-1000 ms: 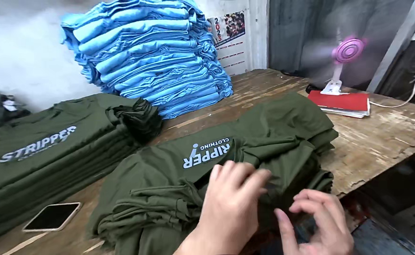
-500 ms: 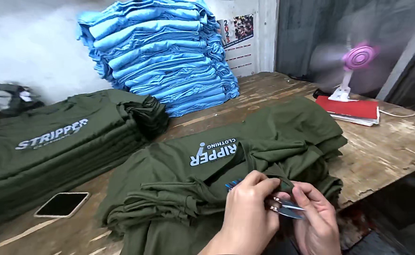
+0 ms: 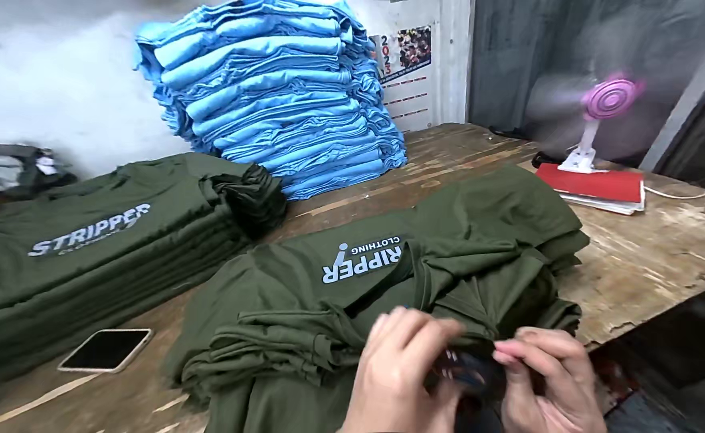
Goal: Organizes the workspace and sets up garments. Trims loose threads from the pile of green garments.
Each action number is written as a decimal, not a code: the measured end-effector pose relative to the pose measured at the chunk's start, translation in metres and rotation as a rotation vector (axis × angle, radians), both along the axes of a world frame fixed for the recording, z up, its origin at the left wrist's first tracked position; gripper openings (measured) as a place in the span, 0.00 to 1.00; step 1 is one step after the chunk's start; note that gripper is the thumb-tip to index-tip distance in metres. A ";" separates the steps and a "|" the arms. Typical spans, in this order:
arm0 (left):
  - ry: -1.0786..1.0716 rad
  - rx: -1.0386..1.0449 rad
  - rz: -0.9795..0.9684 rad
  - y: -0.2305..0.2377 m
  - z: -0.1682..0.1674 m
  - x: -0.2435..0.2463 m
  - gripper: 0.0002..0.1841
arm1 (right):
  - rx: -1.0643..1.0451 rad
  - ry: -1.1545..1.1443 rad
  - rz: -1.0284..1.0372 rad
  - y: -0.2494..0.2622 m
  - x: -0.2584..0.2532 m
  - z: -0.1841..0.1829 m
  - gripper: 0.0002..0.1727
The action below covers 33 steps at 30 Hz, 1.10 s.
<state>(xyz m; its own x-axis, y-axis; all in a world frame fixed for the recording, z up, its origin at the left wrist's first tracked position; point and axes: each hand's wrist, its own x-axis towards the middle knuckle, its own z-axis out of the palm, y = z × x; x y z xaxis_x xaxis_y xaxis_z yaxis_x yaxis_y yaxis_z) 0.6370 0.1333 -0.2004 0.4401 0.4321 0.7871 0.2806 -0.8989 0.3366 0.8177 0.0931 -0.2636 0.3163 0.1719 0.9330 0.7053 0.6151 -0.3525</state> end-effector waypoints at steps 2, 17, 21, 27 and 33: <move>-0.017 0.013 0.040 0.012 0.001 -0.002 0.16 | -0.005 -0.001 -0.029 -0.006 0.000 0.001 0.05; 0.380 -0.357 0.011 0.057 0.067 0.025 0.43 | -0.162 -0.309 -0.235 0.007 -0.001 -0.011 0.11; 0.394 -0.268 0.252 0.079 0.070 0.038 0.32 | -0.073 -0.396 -0.039 -0.012 0.013 -0.002 0.08; 0.286 -0.258 -0.045 0.071 0.064 0.015 0.15 | -0.184 -0.425 -0.049 -0.019 0.035 -0.005 0.25; 0.605 -0.211 0.078 0.049 0.059 -0.005 0.05 | -0.306 -0.429 -0.074 0.006 0.013 0.008 0.48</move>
<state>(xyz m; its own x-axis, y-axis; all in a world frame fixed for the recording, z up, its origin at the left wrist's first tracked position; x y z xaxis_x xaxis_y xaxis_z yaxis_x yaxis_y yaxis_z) 0.6323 0.1826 -0.1412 0.7403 0.5994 0.3045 0.5381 -0.7997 0.2662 0.8308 0.0988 -0.2554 -0.0616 0.4483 0.8917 0.8629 0.4729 -0.1781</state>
